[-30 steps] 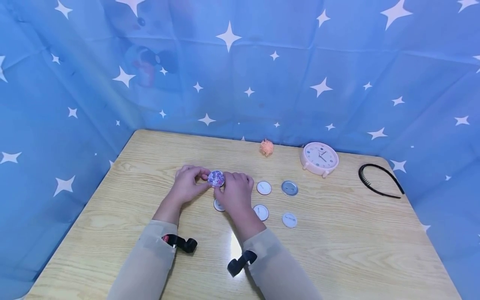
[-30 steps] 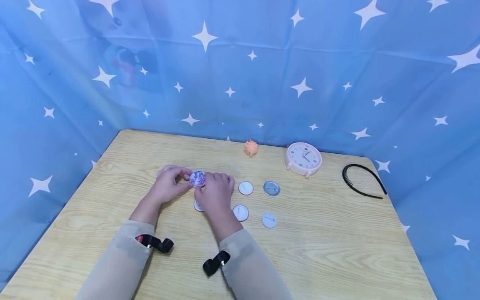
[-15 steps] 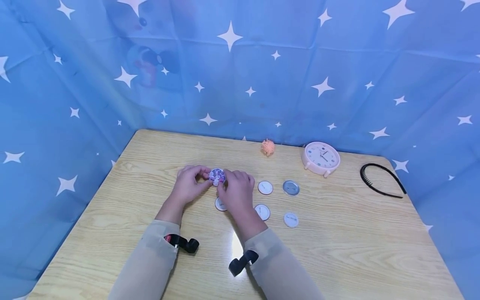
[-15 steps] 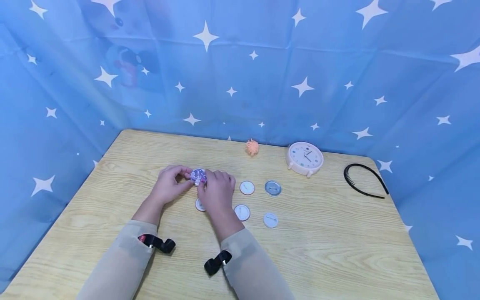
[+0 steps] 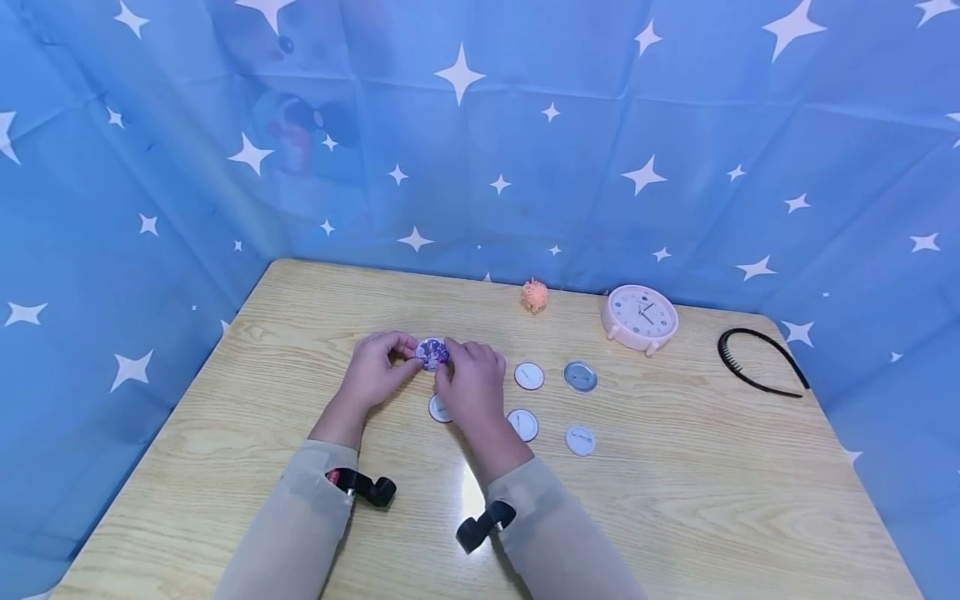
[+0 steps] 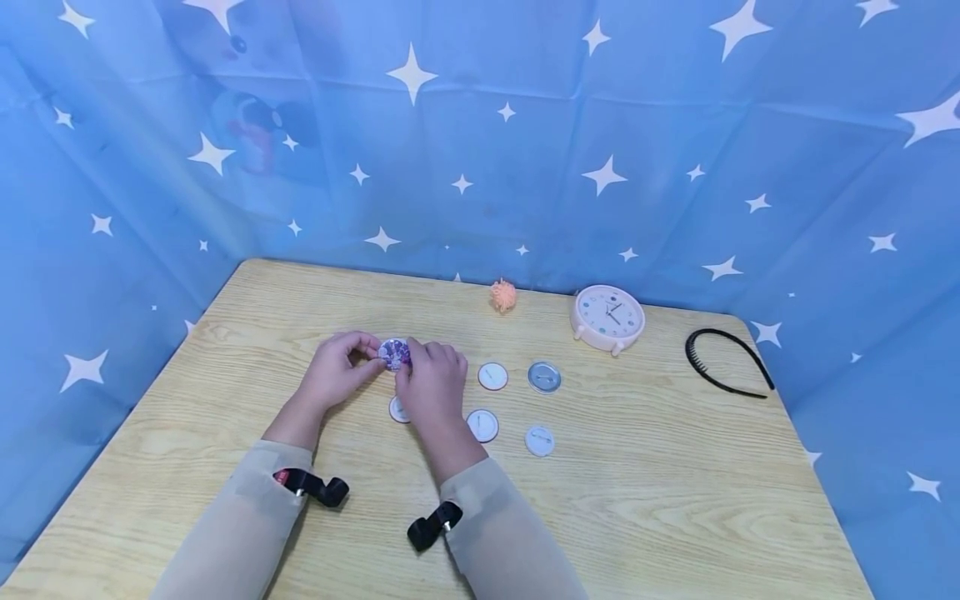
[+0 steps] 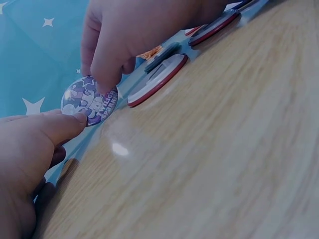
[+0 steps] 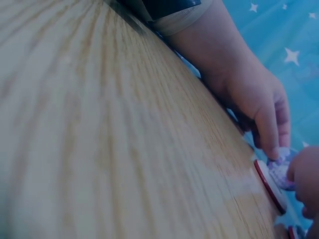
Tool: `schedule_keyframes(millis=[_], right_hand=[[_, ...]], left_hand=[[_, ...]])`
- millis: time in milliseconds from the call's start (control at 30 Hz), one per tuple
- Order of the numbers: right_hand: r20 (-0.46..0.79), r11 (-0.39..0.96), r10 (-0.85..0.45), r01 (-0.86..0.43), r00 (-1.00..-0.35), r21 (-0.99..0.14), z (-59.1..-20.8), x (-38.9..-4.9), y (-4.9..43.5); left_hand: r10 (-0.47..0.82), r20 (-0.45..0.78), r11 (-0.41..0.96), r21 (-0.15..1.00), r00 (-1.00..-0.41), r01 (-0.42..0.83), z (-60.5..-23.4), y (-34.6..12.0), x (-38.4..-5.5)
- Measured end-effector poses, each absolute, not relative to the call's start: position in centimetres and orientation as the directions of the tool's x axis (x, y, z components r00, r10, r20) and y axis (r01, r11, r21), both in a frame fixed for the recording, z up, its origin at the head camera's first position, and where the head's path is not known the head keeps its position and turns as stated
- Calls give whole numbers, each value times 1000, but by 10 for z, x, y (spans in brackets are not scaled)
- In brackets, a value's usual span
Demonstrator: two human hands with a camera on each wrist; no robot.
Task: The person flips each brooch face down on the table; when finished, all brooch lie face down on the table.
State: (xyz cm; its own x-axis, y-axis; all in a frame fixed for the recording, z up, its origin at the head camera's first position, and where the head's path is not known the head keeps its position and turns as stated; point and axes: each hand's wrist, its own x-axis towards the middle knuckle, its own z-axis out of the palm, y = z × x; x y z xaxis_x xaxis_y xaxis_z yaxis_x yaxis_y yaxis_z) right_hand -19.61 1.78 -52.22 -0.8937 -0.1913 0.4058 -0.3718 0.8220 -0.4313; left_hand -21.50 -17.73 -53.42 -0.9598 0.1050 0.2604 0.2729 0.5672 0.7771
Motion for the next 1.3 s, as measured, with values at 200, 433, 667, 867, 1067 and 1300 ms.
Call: schedule_keyframes(millis=[200,433,667,867,1067,1300], right_hand=[[433,807,-190,-391,-881,-442,-523,-195,18],[472,778,-176,-416,-864,-471,-525,-196,16],[460,764,-166,-409,-872,-499,-524,-197,14],[455,777,-156,-393,-877,-491,-523,-197,14],[395,802,-159,-351,-905,-483,-523,-196,15],[328,826,-176,-320,-928,-465,-518,-194,14]], left_hand=[[108,273,560,778,-956,285,-535,-177,-215],[134,349,548,754,-928,363,-536,-179,-214],[157,423,572,698,-892,432,-539,-180,-217],[147,406,609,681,-902,406,-540,-179,-217],[149,350,630,688,-925,362,-538,-179,-216],[167,284,660,679,-944,321,-535,-180,-216]])
